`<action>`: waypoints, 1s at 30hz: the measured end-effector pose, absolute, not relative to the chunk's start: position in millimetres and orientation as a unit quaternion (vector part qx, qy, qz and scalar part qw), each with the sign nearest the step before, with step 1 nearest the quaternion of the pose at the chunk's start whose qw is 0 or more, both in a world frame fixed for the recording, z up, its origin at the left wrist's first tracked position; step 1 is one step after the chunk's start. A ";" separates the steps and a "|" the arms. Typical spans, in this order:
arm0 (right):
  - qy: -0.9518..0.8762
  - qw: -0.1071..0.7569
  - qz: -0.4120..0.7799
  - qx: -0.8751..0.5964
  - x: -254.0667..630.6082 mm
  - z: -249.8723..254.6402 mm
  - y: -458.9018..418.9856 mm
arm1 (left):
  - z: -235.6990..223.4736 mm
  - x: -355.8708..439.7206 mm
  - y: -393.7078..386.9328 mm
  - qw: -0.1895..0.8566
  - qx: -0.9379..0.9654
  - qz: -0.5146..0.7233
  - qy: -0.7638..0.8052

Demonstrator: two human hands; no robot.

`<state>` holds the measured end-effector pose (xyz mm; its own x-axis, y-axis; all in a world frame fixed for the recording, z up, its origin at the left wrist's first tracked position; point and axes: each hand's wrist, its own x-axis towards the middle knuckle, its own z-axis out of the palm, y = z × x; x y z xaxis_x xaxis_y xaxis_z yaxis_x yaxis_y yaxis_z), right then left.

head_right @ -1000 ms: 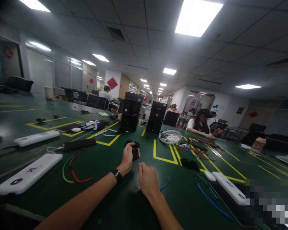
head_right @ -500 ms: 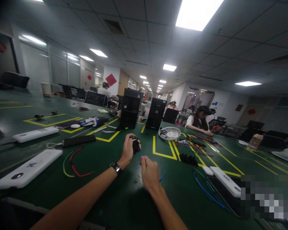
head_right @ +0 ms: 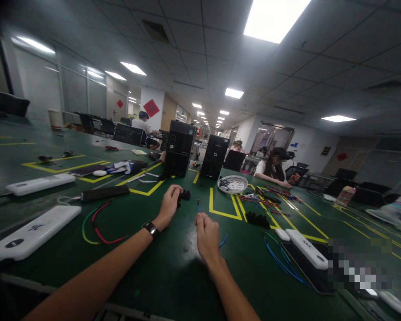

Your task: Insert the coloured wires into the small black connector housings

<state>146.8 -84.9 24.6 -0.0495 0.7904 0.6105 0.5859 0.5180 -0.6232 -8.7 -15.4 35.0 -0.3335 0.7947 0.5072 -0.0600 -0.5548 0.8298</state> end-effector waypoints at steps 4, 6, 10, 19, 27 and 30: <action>-0.700 0.516 0.077 -0.487 150.1 26.3 -83.7 | 43.2 -1.5 -33.3 0.252 0.625 0.651 0.350; -0.705 0.513 0.050 -0.488 151.1 26.2 -83.6 | 45.8 6.8 -40.2 0.272 0.637 0.638 0.336; -0.732 0.472 -0.003 -0.491 151.5 26.8 -85.5 | 46.4 19.8 -46.8 0.308 0.632 0.632 0.327; -0.738 0.426 -0.072 -0.519 153.8 27.1 -85.0 | 45.9 26.6 -52.9 0.291 0.601 0.667 0.330; -0.759 0.374 -0.148 -0.513 155.7 24.2 -84.4 | 42.8 25.5 -50.6 0.191 0.641 0.648 0.364; -0.760 0.339 -0.172 -0.527 156.1 24.9 -84.3 | 44.8 22.8 -52.7 0.153 0.666 0.630 0.369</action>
